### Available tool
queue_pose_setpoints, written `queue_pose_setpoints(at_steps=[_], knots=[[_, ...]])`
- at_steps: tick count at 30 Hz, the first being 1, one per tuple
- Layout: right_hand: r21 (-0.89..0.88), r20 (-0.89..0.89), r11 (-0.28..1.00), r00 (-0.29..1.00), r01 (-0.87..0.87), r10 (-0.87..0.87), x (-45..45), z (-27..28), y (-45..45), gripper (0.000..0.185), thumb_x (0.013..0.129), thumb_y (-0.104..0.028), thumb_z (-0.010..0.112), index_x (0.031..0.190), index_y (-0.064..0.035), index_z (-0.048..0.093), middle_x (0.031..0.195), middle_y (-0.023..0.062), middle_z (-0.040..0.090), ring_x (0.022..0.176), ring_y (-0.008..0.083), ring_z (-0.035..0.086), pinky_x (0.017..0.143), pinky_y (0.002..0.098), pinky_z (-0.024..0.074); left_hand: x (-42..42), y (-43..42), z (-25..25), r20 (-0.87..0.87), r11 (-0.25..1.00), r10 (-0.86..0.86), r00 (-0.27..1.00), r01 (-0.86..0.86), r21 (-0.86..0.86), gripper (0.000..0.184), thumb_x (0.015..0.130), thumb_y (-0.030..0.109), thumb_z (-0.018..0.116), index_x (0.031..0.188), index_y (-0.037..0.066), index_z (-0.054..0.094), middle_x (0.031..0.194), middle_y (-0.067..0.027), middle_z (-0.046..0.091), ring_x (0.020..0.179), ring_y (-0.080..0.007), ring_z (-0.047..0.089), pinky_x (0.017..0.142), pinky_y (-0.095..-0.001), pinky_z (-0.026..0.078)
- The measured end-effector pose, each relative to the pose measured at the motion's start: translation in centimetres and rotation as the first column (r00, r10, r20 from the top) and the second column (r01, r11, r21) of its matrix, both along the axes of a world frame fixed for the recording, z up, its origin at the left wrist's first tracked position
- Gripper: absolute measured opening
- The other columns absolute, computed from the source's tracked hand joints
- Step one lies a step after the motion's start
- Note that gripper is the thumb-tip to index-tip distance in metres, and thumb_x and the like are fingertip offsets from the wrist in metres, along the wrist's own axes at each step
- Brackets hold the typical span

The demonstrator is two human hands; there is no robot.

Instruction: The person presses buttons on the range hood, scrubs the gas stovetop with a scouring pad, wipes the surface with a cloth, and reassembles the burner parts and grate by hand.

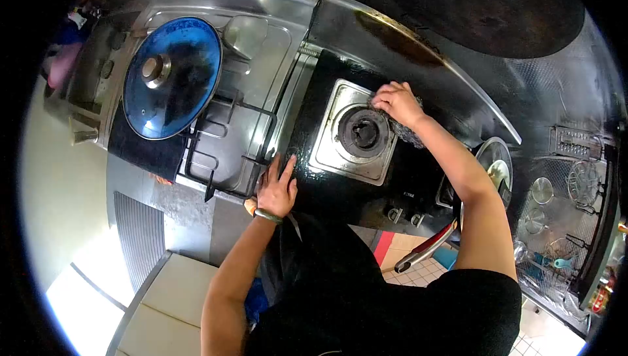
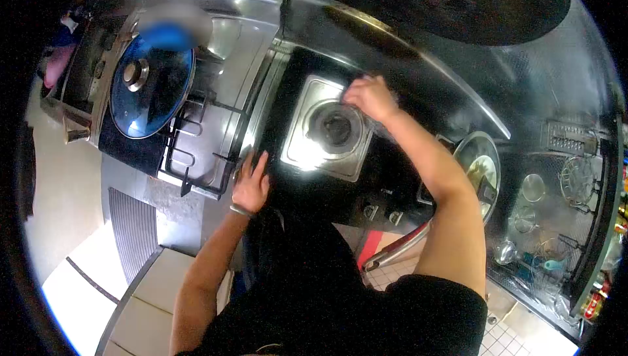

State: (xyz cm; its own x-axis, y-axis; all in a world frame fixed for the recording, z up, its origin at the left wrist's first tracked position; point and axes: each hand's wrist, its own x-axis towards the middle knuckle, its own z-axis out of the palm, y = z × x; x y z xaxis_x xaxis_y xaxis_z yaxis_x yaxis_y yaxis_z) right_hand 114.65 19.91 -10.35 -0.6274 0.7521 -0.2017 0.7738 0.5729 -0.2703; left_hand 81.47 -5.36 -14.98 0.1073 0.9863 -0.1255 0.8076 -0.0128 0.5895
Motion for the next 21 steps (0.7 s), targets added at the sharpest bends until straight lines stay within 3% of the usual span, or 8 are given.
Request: queue_pose_setpoints(at_steps=[3,8,9,11,15,21], knots=[[-0.053,0.062,0.996,0.996,0.067,-0.064,2.5,0.5,-1.4,0.011,0.087,-0.027,0.067,0.092,-0.0207,0.075,0.102,-0.0024,0.069,0.107,0.0227,0.058,0.098,0.0425,0.0365,-0.1,0.0,-0.2,-0.004,1.0,0.0,1.0,0.0,0.008,0.068,0.091,0.017,0.06,0.154,0.022,0.035,0.152,-0.0246,0.035,0.135,-0.0448,0.041,0.108,-0.05,0.041],[0.003,-0.093,0.997,0.993,-0.075,0.075,-3.1,0.0,0.8,0.014,0.09,-0.029,0.065,0.094,-0.0205,0.075,0.103,-0.0038,0.069,0.107,0.0208,0.057,0.099,0.042,0.0351,0.0,0.0,-0.2,-0.003,1.0,0.001,1.0,-0.001,0.009,0.068,0.091,0.016,0.06,0.154,0.024,0.034,0.154,-0.0235,0.034,0.136,-0.044,0.041,0.109,-0.05,0.041],[-0.1,-0.021,0.99,0.995,-0.103,0.101,-4.8,1.1,1.0,0.015,0.091,-0.031,0.063,0.095,-0.0214,0.074,0.106,-0.0053,0.069,0.108,0.0211,0.057,0.101,0.0417,0.0337,0.1,0.0,-0.3,-0.009,1.0,0.004,1.0,-0.004,0.025,0.069,0.091,0.018,0.061,0.154,0.025,0.034,0.153,-0.0229,0.035,0.132,-0.0443,0.044,0.108,-0.0513,0.041],[-0.019,-0.029,0.995,0.995,-0.1,0.1,-4.2,0.7,0.9,0.015,0.092,-0.033,0.063,0.094,-0.0226,0.074,0.107,-0.0061,0.069,0.109,0.0199,0.056,0.101,0.041,0.0331,0.0,-0.2,-0.8,-0.023,0.998,0.012,1.0,-0.011,0.054,0.07,0.089,0.021,0.062,0.154,0.027,0.034,0.151,-0.0218,0.037,0.125,-0.0447,0.05,0.105,-0.0538,0.042],[-0.009,0.055,1.0,0.998,0.018,-0.018,0.9,0.1,0.0,0.014,0.089,-0.033,0.066,0.094,-0.0225,0.075,0.104,-0.0043,0.07,0.104,0.0218,0.059,0.095,0.0418,0.0382,-0.1,-0.1,-0.7,0.018,0.999,0.024,1.0,-0.024,0.025,0.07,0.089,0.022,0.061,0.154,0.028,0.035,0.151,-0.0227,0.037,0.124,-0.0461,0.049,0.105,-0.0542,0.041],[-0.008,0.027,0.979,0.979,0.203,-0.202,2.9,0.2,-4.0,0.013,0.089,-0.026,0.067,0.095,-0.0167,0.074,0.099,0.0022,0.069,0.103,0.0256,0.062,0.093,0.0418,0.0409,-0.2,0.0,-0.9,0.04,0.998,0.014,0.999,-0.016,0.054,0.071,0.089,0.022,0.062,0.154,0.029,0.033,0.151,-0.0227,0.037,0.118,-0.0465,0.053,0.101,-0.0534,0.045]])
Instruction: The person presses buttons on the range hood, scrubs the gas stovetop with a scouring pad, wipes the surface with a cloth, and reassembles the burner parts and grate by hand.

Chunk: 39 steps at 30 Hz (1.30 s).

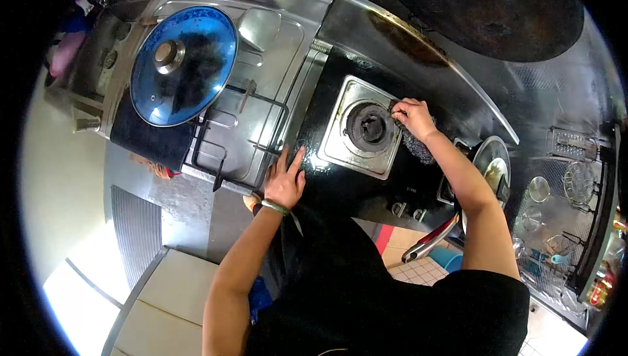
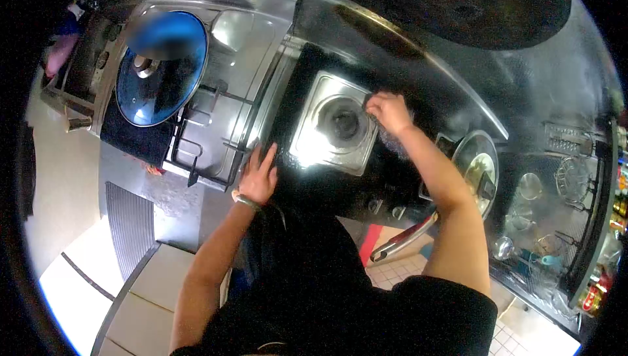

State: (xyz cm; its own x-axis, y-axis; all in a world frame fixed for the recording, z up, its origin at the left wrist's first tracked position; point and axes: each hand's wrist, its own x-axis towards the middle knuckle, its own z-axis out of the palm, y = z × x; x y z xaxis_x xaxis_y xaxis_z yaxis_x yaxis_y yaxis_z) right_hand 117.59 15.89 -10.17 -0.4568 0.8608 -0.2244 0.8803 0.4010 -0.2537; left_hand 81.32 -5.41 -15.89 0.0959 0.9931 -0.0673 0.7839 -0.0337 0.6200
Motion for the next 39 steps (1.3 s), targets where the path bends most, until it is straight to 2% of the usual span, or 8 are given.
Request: queue_pose_setpoints(at_steps=[10,15,22,27,28,30,32,39], knots=[[0.336,0.138,0.722,0.727,0.605,-0.673,-4.0,-2.6,-6.7,0.017,0.092,-0.027,0.065,0.104,-0.0186,0.074,0.108,0.004,0.069,0.107,0.0271,0.063,0.089,0.0464,0.0453,0.0,-0.1,-0.5,-0.004,0.997,-0.006,1.0,0.006,-0.071,0.068,0.093,0.025,0.057,0.155,0.031,0.03,0.153,-0.0211,0.035,0.121,-0.0451,0.053,0.099,-0.0528,0.048],[0.446,0.151,0.576,0.577,0.685,-0.803,-7.4,-2.7,-11.6,0.021,0.091,-0.028,0.059,0.101,-0.0156,0.074,0.105,0.0087,0.069,0.102,0.0299,0.063,0.088,0.047,0.0463,-0.3,0.0,-0.6,0.043,0.998,-0.016,0.999,0.018,-0.053,0.068,0.094,0.026,0.056,0.155,0.033,0.028,0.15,-0.0229,0.037,0.122,-0.0452,0.053,0.098,-0.0522,0.049],[0.509,0.123,0.524,0.545,0.683,-0.829,-11.8,-3.2,-16.4,0.02,0.089,-0.016,0.054,0.092,-0.0075,0.071,0.103,0.0146,0.066,0.1,0.0307,0.062,0.088,0.0443,0.045,-0.5,0.2,-1.2,0.152,0.994,-0.04,0.988,0.055,-0.094,0.065,0.096,0.028,0.053,0.156,0.032,0.027,0.15,-0.025,0.037,0.124,-0.0478,0.051,0.097,-0.0533,0.049],[0.55,-0.109,0.567,0.725,0.614,-0.68,-14.4,-3.7,-19.0,0.025,0.09,-0.025,0.053,0.086,-0.0089,0.071,0.087,0.0141,0.065,0.085,0.0346,0.061,0.077,0.0493,0.0439,-0.5,0.4,-1.0,0.126,0.99,-0.064,0.99,0.078,-0.115,0.067,0.097,0.028,0.053,0.157,0.032,0.023,0.149,-0.0259,0.039,0.123,-0.0479,0.052,0.096,-0.0542,0.049],[0.538,-0.079,0.597,0.741,0.595,-0.667,-15.4,-3.4,-19.3,0.007,0.079,-0.012,0.069,0.084,-0.0105,0.074,0.088,0.008,0.068,0.088,0.0298,0.064,0.077,0.0449,0.047,-0.4,0.4,-1.3,0.127,0.991,-0.063,0.99,0.077,-0.106,0.067,0.097,0.029,0.053,0.157,0.032,0.023,0.149,-0.026,0.039,0.123,-0.0477,0.052,0.096,-0.0544,0.049],[0.596,-0.175,0.651,0.867,0.47,-0.466,-17.5,-3.2,-19.0,0.006,0.076,-0.012,0.07,0.081,-0.0103,0.073,0.086,0.0074,0.068,0.084,0.0297,0.065,0.074,0.0438,0.0477,-0.4,0.3,-1.6,0.125,0.992,-0.067,0.99,0.08,-0.098,0.067,0.097,0.029,0.052,0.157,0.032,0.022,0.149,-0.026,0.039,0.123,-0.0474,0.052,0.096,-0.0546,0.049],[0.503,-0.257,0.721,0.879,0.477,-0.402,-21.0,-1.6,-17.6,0.014,0.078,-0.008,0.058,0.076,-0.0115,0.071,0.085,0.0109,0.065,0.081,0.0327,0.062,0.075,0.0443,0.0493,-0.5,0.3,-1.7,0.119,0.992,-0.073,0.99,0.085,-0.096,0.066,0.098,0.03,0.052,0.157,0.033,0.022,0.149,-0.0259,0.039,0.123,-0.0469,0.052,0.097,-0.0548,0.049],[0.493,-0.164,0.772,0.915,0.4,-0.369,-20.1,-1.5,-18.2,0.012,0.081,-0.015,0.062,0.085,-0.0167,0.073,0.088,0.0044,0.065,0.089,0.0262,0.062,0.077,0.0415,0.0467,-0.5,0.4,-1.0,0.082,0.986,-0.076,0.994,0.087,-0.141,0.065,0.098,0.029,0.051,0.156,0.033,0.022,0.151,-0.026,0.036,0.12,-0.0481,0.055,0.093,-0.053,0.052]])
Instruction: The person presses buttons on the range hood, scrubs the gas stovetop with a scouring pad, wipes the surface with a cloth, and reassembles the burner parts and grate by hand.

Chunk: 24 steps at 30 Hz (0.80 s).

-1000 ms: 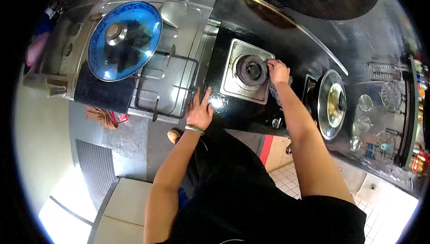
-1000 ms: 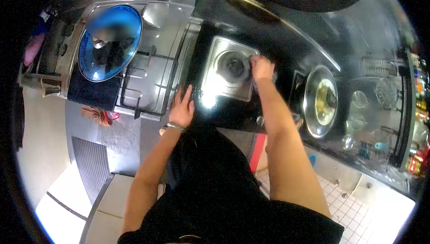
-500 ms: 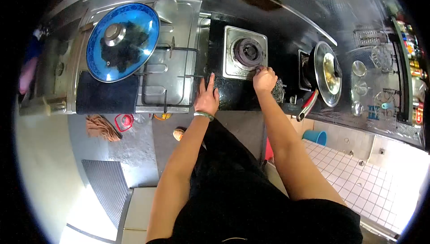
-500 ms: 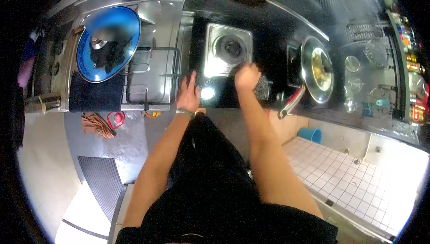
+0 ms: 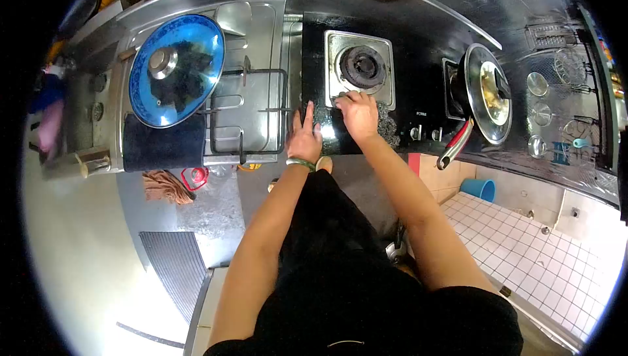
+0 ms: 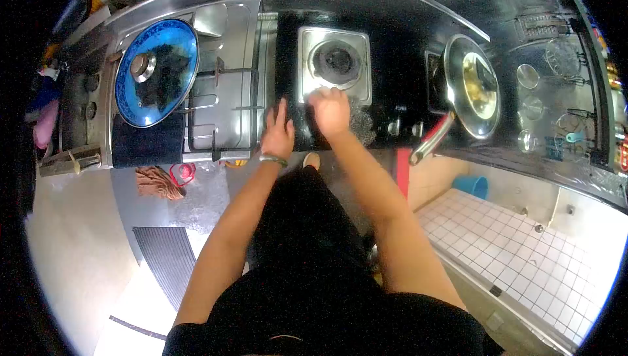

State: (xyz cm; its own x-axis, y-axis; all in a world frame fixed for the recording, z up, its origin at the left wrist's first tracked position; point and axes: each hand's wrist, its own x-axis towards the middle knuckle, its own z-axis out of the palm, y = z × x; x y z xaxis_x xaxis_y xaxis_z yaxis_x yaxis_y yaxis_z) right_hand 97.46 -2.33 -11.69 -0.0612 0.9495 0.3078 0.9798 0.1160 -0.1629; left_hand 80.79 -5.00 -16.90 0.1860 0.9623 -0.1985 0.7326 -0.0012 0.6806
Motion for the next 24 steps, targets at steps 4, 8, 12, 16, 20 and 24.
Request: queue_pose_setpoints(at_steps=[4,8,12,16,20,24], knots=[[-0.088,0.051,0.995,0.998,0.05,-0.045,-0.6,-0.3,1.7,0.012,0.082,-0.017,0.061,0.083,-0.0169,0.072,0.091,0.0044,0.067,0.092,0.0262,0.062,0.078,0.0429,0.0462,0.1,0.4,0.5,-0.035,1.0,-0.005,0.999,0.005,0.007,0.064,0.099,0.028,0.049,0.157,0.032,0.022,0.151,-0.0269,0.035,0.117,-0.0493,0.056,0.093,-0.0519,0.053],[-0.162,0.096,0.987,0.995,-0.013,0.029,0.4,0.1,1.4,0.015,0.083,-0.016,0.058,0.083,-0.0212,0.072,0.094,0.0031,0.067,0.093,0.0242,0.062,0.082,0.0423,0.0456,0.1,-0.1,0.7,-0.047,1.0,-0.01,0.999,0.011,0.023,0.064,0.099,0.028,0.049,0.157,0.032,0.021,0.152,-0.0269,0.034,0.118,-0.0498,0.055,0.095,-0.0519,0.052],[-0.15,0.172,0.989,0.985,-0.006,0.032,3.3,-0.6,0.8,0.019,0.086,-0.019,0.055,0.09,-0.0223,0.074,0.102,0.0054,0.068,0.097,0.0259,0.062,0.083,0.0434,0.0457,0.0,0.3,0.3,-0.067,1.0,-0.017,0.998,0.016,-0.019,0.064,0.1,0.031,0.047,0.157,0.033,0.018,0.153,-0.0259,0.034,0.122,-0.0491,0.053,0.097,-0.0531,0.051],[-0.152,0.029,0.98,0.992,0.13,-0.127,8.0,-0.9,-2.0,0.014,0.087,-0.019,0.062,0.093,-0.0155,0.074,0.099,0.0113,0.068,0.09,0.0333,0.064,0.079,0.0462,0.0496,0.3,0.3,1.6,-0.114,0.995,-0.021,0.993,0.01,-0.102,0.066,0.098,0.031,0.051,0.157,0.033,0.02,0.155,-0.0225,0.032,0.133,-0.044,0.044,0.107,-0.0518,0.042],[-0.064,-0.292,0.995,0.951,0.082,-0.097,6.4,3.2,-4.2,0.014,0.092,-0.016,0.065,0.097,-0.0051,0.071,0.099,0.0165,0.067,0.091,0.0355,0.064,0.081,0.0437,0.0512,0.6,-0.5,3.9,-0.243,0.968,-0.194,0.95,0.225,0.107,0.069,0.091,0.025,0.06,0.151,0.003,0.033,0.156,-0.0236,0.031,0.146,-0.041,0.026,0.121,-0.0519,0.019],[-0.151,-0.549,0.988,0.833,-0.024,-0.064,0.8,6.9,-5.5,0.015,0.091,-0.012,0.066,0.102,-0.0019,0.07,0.1,0.0172,0.067,0.092,0.0318,0.065,0.083,0.0387,0.0515,3.4,-5.6,5.7,0.45,0.975,-0.197,0.871,0.127,0.182,0.083,0.079,0.031,0.077,0.146,0.0,0.039,0.15,-0.0284,0.036,0.141,-0.0463,0.032,0.118,-0.0494,0.027]])
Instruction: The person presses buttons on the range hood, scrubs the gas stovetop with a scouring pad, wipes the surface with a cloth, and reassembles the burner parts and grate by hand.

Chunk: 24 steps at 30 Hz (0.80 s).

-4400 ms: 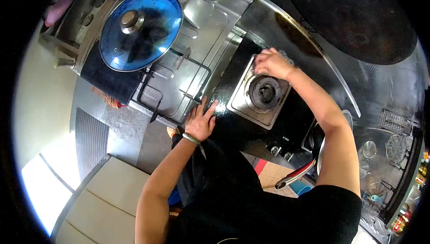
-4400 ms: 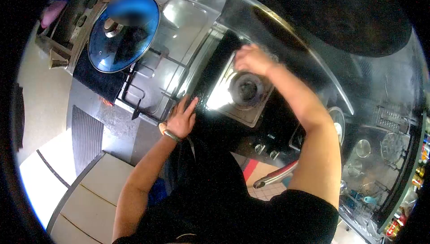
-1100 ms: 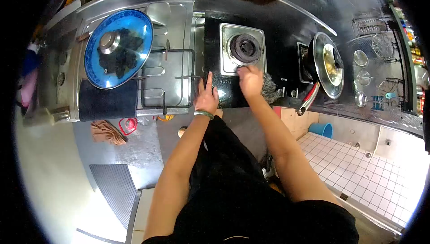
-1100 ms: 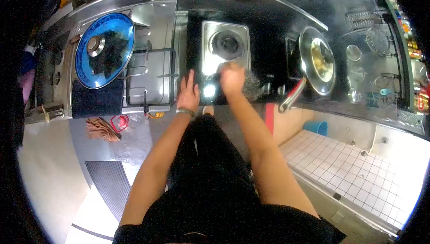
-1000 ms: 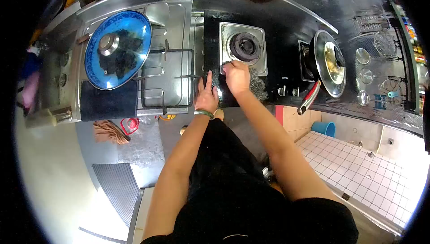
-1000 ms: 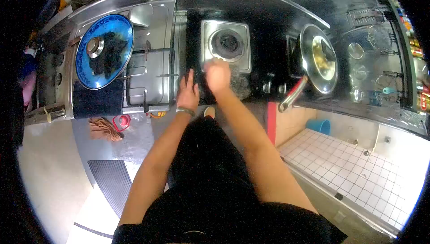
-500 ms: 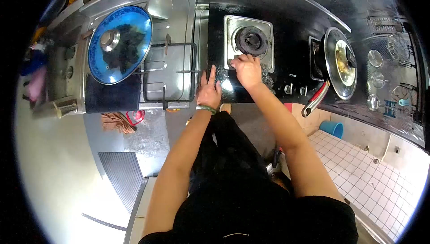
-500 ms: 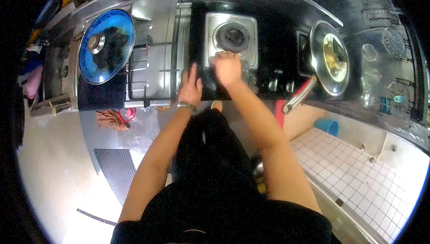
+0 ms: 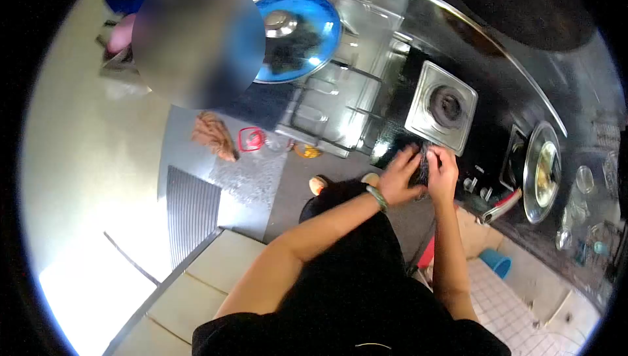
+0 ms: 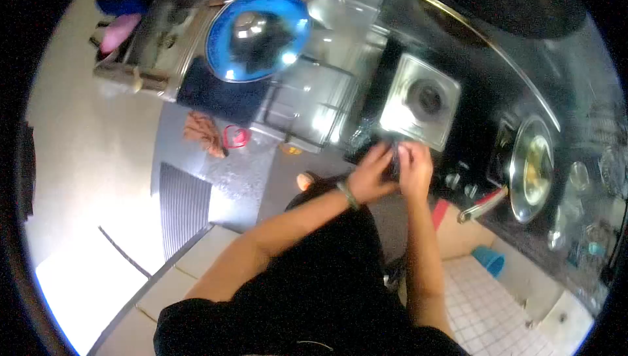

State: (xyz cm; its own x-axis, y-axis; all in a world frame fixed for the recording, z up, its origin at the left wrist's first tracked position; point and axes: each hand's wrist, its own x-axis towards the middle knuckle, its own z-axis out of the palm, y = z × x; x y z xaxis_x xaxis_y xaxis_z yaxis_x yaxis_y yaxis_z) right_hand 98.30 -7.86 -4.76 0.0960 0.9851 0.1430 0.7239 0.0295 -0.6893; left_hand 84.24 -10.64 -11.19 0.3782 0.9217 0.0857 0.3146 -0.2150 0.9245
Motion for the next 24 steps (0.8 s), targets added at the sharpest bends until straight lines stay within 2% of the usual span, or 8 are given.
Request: queue_pose_setpoints(at_steps=[1,5,7,9,14,17,20,24], knots=[[-0.026,-0.05,0.999,0.998,-0.038,0.036,-1.6,0.6,-0.5,0.016,0.091,-0.013,0.067,0.102,-0.002,0.069,0.1,0.017,0.068,0.092,0.0313,0.065,0.083,0.0384,0.0515,0.4,-0.7,-0.7,0.267,0.978,0.073,0.961,-0.017,-0.206,0.08,0.081,0.028,0.076,0.145,0.0,0.039,0.145,-0.0293,0.043,0.135,-0.0428,0.043,0.112,-0.0453,0.037],[-0.289,-0.139,0.921,0.963,-0.261,0.23,-7.3,5.7,0.0,0.028,0.086,-0.018,0.073,0.111,-0.0073,0.067,0.096,0.0119,0.071,0.086,0.0284,0.069,0.083,0.0391,0.0526,-5.8,-2.6,0.5,0.101,0.756,0.252,0.963,-0.131,-0.641,0.048,0.093,0.02,0.066,0.134,0.002,0.049,0.122,-0.0241,0.063,0.111,-0.0316,0.064,0.092,-0.0398,0.05],[-0.088,0.005,0.911,0.914,-0.404,0.406,-11.4,7.0,1.1,0.03,0.083,-0.021,0.076,0.11,-0.0096,0.067,0.094,0.0102,0.072,0.088,0.0283,0.069,0.081,0.0402,0.0529,-9.7,-6.2,-3.2,0.321,0.913,0.323,0.89,-0.204,-0.352,0.053,0.091,0.025,0.069,0.131,-0.004,0.05,0.101,-0.0231,0.066,0.094,-0.0382,0.066,0.082,-0.0385,0.053],[0.046,0.032,0.812,0.814,-0.581,0.58,-17.6,6.0,2.6,0.031,0.081,-0.024,0.078,0.109,-0.0125,0.069,0.091,0.0058,0.072,0.085,0.027,0.069,0.077,0.0374,0.0531,-15.4,-8.8,-3.9,-0.181,0.876,0.296,0.938,-0.342,-0.339,0.049,0.09,0.023,0.071,0.127,-0.004,0.052,0.098,-0.0216,0.068,0.09,-0.0378,0.067,0.078,-0.0411,0.054],[0.211,0.318,0.73,0.751,-0.651,0.578,-34.9,-3.6,6.6,0.034,0.084,-0.027,0.072,0.11,-0.0071,0.064,0.118,0.0143,0.063,0.108,0.0303,0.062,0.089,0.0415,0.0516,-25.3,-13.6,-6.4,-0.193,0.65,0.643,0.741,-0.662,-0.373,0.041,0.088,0.018,0.072,0.119,-0.003,0.056,0.105,-0.023,0.068,0.096,-0.0375,0.067,0.081,-0.0421,0.053],[-0.053,0.32,0.712,0.664,-0.7,0.676,-38.3,-7.3,8.9,0.031,0.084,-0.029,0.072,0.105,-0.0072,0.063,0.106,0.0156,0.065,0.1,0.0319,0.064,0.085,0.0436,0.0527,-30.3,-16.3,-7.9,-0.209,0.504,0.779,0.591,-0.789,-0.351,0.036,0.089,0.008,0.068,0.122,-0.003,0.055,0.114,-0.0196,0.067,0.103,-0.0299,0.065,0.089,-0.039,0.051],[-0.07,0.124,0.742,0.732,-0.667,0.67,-39.0,-7.1,7.6,0.026,0.086,-0.027,0.07,0.1,-0.0063,0.061,0.096,0.0141,0.064,0.092,0.0343,0.066,0.078,0.0454,0.0533,-32.5,-16.7,-6.2,-0.02,0.407,0.895,0.445,-0.836,-0.367,0.035,0.093,0.001,0.062,0.126,-0.003,0.053,0.12,-0.013,0.063,0.105,-0.0215,0.06,0.093,-0.0362,0.049],[-0.216,-0.633,0.759,0.68,-0.614,0.37,-33.3,-2.2,4.7,0.026,0.095,-0.027,0.064,0.104,-0.0023,0.065,0.103,0.0156,0.067,0.09,0.0338,0.066,0.077,0.0415,0.0523,-35.8,-14.6,-4.6,0.079,0.362,0.932,0.353,-0.898,-0.252,0.035,0.094,0.003,0.063,0.127,-0.004,0.053,0.118,-0.0111,0.064,0.106,-0.0192,0.059,0.096,-0.034,0.046]])
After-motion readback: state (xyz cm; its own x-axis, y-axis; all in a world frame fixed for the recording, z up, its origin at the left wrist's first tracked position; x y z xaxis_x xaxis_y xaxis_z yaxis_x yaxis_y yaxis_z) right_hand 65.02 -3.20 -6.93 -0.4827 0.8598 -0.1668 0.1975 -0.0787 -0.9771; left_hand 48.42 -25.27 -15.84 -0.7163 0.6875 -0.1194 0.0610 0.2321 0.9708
